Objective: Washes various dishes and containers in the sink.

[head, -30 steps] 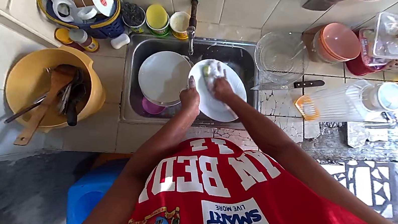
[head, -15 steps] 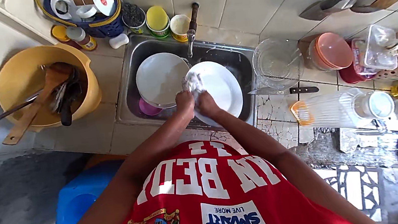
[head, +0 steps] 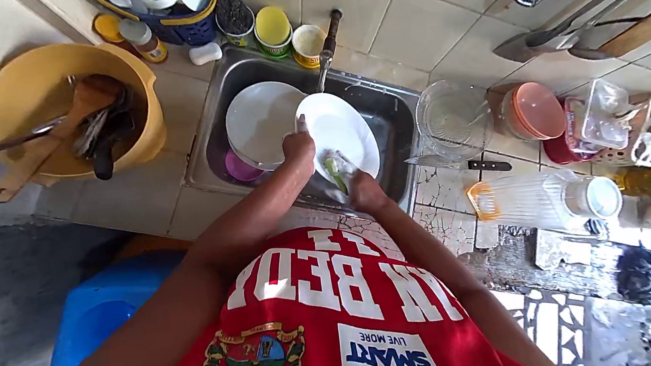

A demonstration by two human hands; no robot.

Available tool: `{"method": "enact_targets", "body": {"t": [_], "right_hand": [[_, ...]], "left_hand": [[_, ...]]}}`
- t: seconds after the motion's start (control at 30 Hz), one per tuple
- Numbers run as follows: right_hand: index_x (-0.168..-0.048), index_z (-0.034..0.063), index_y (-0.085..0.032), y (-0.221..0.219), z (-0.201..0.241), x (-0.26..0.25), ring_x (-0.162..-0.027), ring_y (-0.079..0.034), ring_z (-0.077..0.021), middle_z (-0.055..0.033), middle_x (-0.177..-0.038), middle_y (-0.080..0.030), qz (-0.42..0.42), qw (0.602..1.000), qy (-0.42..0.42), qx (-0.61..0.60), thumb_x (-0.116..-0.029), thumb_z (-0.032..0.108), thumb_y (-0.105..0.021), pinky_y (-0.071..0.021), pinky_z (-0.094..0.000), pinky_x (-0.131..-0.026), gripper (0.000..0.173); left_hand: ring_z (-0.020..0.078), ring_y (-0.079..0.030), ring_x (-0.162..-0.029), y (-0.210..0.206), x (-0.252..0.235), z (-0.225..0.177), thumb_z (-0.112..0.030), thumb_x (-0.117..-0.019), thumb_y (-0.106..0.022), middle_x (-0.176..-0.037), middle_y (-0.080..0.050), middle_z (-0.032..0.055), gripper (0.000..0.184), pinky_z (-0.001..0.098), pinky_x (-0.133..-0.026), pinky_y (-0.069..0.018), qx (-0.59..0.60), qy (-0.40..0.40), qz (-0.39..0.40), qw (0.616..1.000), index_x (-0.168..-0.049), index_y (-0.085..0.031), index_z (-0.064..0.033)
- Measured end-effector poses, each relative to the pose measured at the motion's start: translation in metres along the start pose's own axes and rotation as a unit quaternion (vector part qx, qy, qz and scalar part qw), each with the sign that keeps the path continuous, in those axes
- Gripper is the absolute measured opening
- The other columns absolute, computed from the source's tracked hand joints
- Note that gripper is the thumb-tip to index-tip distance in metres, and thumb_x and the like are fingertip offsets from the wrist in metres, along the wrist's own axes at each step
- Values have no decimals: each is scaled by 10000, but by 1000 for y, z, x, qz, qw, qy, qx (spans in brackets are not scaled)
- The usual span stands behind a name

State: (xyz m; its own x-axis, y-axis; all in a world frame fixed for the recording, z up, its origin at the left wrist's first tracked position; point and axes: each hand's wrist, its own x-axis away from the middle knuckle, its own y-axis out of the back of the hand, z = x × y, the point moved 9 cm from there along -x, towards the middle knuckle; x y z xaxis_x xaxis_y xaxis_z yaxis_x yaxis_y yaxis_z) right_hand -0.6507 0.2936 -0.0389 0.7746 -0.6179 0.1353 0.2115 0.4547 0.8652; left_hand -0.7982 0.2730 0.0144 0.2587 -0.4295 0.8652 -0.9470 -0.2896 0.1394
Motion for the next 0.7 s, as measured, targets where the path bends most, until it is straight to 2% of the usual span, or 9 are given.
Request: {"method": "enact_targets", "body": {"t": [0.03, 0.13, 0.2, 0.27, 0.33, 0.4, 0.47, 0.6, 0.7], "right_hand": [[-1089, -61, -725, 6, 7, 1, -967, -727, -421, -260, -1030, -730, -60, 997, 18, 35, -939, 253, -684, -588, -574, -838, 350], [-910, -76, -735, 35, 10, 6, -820, -739, -418, -254, -862, -727, -207, 977, 1, 42, -876, 87, -705, -601, -572, -725, 169], [-927, -94, -726, 70, 1, 13, -834, -741, -382, -251, -888, -731, -285, 956, -50, -40, -897, 84, -678, -604, -544, -774, 187], [-1075, -151, -661, 101, -19, 26, -937, -716, -298, -253, -998, -716, -360, 910, -104, -179, -888, 79, -693, -587, -450, -879, 298], [-1277, -128, -556, 112, -56, 33, -1052, -679, -190, -196, -1154, -682, -425, 805, -152, -385, -952, 81, -663, -579, -360, -945, 401], [-1399, 27, -491, 99, -89, 35, -1047, -677, -162, -97, -1202, -667, -426, 679, -192, -567, -1007, 174, -644, -602, -395, -898, 445], [-1457, 148, -456, 76, -112, 36, -1088, -674, -181, -64, -1252, -661, -366, 628, -190, -660, -1023, 294, -621, -602, -440, -903, 487], [-1457, 130, -461, 34, -152, 28, -1074, -685, -209, -99, -1233, -675, -298, 633, -213, -681, -1058, 315, -554, -608, -452, -888, 450], [-1418, 89, -547, 31, -165, 7, -1084, -691, -205, -111, -1240, -691, -277, 739, -280, -546, -1063, 374, -550, -600, -435, -922, 455]], "left_hand": [[386, -532, -1311, -6, -14, 5, -383, -1129, -333, -1412, -532, 288, 557, 534, -1047, -480, 76, -142, -137, 977, -1375, -518, 80], [370, -588, -1168, -36, -36, -12, -338, -1064, -541, -1231, -607, 258, 430, 569, -966, -501, 148, -184, -93, 967, -1239, -595, 51], [352, -643, -1074, -58, -12, -45, -302, -1000, -651, -1136, -663, 233, 403, 563, -922, -527, 107, -264, -74, 956, -1233, -630, 26], [271, -627, -1211, -81, 15, -70, -390, -993, -659, -1282, -662, 179, 554, 482, -1058, -494, 41, -394, -41, 917, -1395, -569, -19], [287, -524, -1377, -89, 13, -80, -439, -1000, -631, -1451, -575, 193, 650, 471, -1178, -385, -50, -496, -43, 866, -1471, -522, -5], [370, -402, -1462, -69, -20, -63, -576, -959, -625, -1555, -450, 222, 813, 586, -1196, -308, -147, -458, -102, 871, -1539, -435, -39], [396, -396, -1454, -32, -59, -32, -670, -904, -638, -1546, -447, 230, 951, 663, -1160, -310, -112, -351, -112, 923, -1564, -376, -38], [223, -674, -1135, -3, -74, -10, -295, -853, -841, -1193, -713, 126, 562, 453, -1008, -549, 126, -298, 27, 946, -1304, -637, -29], [196, -693, -1099, -5, -49, -21, -112, -811, -853, -1182, -719, 119, 551, 415, -987, -569, 91, -314, 69, 942, -1301, -621, -11]]}}
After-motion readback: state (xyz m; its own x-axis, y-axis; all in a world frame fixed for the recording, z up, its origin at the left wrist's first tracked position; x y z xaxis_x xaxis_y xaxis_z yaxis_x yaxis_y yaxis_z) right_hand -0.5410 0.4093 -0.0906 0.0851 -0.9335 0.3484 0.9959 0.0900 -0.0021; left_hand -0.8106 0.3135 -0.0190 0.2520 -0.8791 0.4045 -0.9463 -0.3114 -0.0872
